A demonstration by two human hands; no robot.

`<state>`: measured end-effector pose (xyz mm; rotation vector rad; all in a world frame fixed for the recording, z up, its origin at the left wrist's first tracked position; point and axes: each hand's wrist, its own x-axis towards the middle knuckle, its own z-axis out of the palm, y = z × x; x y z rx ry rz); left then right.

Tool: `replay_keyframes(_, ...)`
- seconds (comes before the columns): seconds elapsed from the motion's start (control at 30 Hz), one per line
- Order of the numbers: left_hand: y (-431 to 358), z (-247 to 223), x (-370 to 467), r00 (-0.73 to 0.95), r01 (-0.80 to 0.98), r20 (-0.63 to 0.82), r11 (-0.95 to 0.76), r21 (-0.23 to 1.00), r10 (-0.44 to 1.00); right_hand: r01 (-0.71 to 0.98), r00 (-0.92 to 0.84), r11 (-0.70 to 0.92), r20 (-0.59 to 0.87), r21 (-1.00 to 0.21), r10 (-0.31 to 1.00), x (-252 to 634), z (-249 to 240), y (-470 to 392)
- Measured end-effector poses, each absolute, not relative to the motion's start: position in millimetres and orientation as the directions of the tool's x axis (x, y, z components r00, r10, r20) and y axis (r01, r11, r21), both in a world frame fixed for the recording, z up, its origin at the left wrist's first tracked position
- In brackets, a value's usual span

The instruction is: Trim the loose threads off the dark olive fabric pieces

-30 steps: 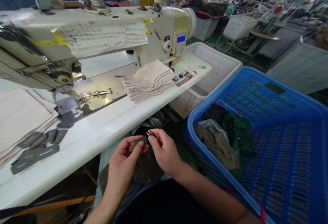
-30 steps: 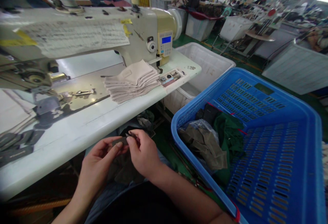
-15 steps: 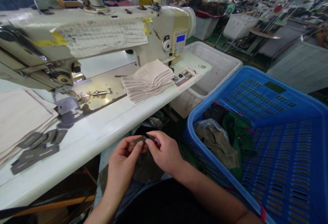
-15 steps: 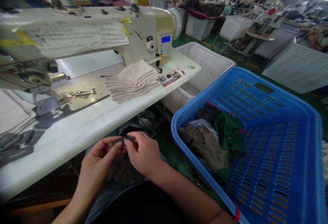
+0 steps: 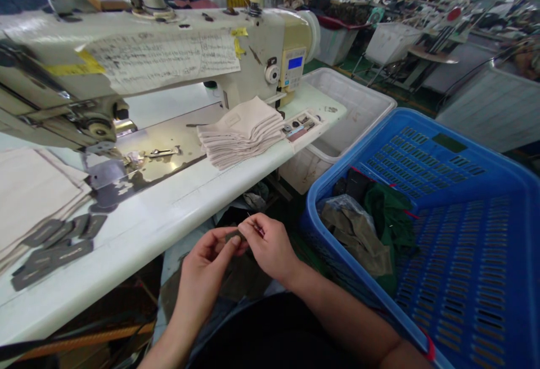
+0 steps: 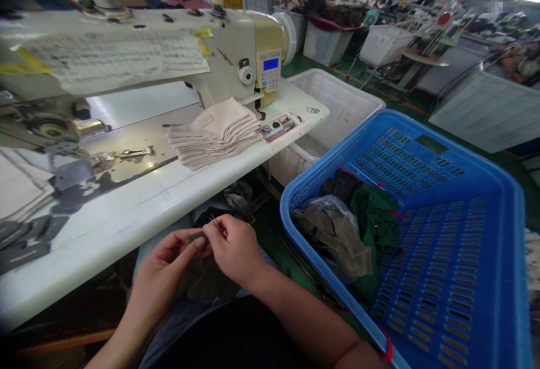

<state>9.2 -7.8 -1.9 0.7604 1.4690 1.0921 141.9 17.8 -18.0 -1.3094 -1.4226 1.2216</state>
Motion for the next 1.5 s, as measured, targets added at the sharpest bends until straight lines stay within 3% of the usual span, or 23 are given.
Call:
replay_keyframes(0.17, -6, 3, 9, -0.181, -0.272, -0.471, 0.416, 0.868, 0.863, -0.032, -0.078, -0.093, -0.091, -0.995, 0.993, 138, -24, 23)
replay_keyframes(0.27, -5, 5, 8, -0.202, -0.282, -0.477, 0.416, 0.865, 0.855, -0.041, -0.078, -0.118, -0.115, -0.992, 0.99, 140, -21, 24)
replay_keyframes(0.47, -4, 1, 7, -0.248, -0.201, -0.414, 0.371, 0.906, 0.876, 0.153, -0.101, -0.062, -0.078, -0.986, 0.992, 143, -15, 20)
replay_keyframes(0.6, -6, 2, 6, -0.291, 0.085, -0.267, 0.303, 0.949, 0.918, 0.465, -0.181, 0.178, 0.104, -0.867, 0.978, 145, -20, 18)
replay_keyframes(0.7, -6, 2, 5, -0.314, 0.211, -0.213, 0.287, 0.934, 0.925, 0.507, -0.229, 0.267, 0.17, -0.82, 0.958, 148, -20, 19)
replay_keyframes(0.83, -4, 3, 3, -0.265, -0.033, -0.375, 0.381, 0.924, 0.888, 0.257, 0.022, 0.117, 0.127, -0.959, 0.992, 155, -19, 26)
replay_keyframes(0.9, -2, 3, 1, -0.238, -0.14, -0.42, 0.397, 0.907, 0.876, 0.228, 0.067, 0.066, 0.083, -0.971, 0.994, 158, -19, 30)
replay_keyframes(1.1, -2, -1, 0, -0.159, -0.176, -0.444, 0.417, 0.892, 0.882, 0.167, -0.149, -0.043, -0.069, -0.985, 0.986, 154, -14, 25)
replay_keyframes(1.23, -4, -3, 3, -0.203, -0.221, -0.446, 0.403, 0.888, 0.872, 0.096, -0.22, -0.155, -0.173, -0.983, 0.96, 145, -18, 18)
replay_keyframes(1.37, -4, -3, 3, -0.245, -0.232, -0.476, 0.426, 0.875, 0.845, 0.159, -0.253, -0.15, -0.187, -0.976, 0.949, 145, -24, 15)
replay_keyframes(1.5, -4, -2, 1, -0.256, -0.081, -0.394, 0.386, 0.919, 0.883, 0.402, -0.168, 0.051, -0.018, -0.914, 0.986, 151, -18, 13)
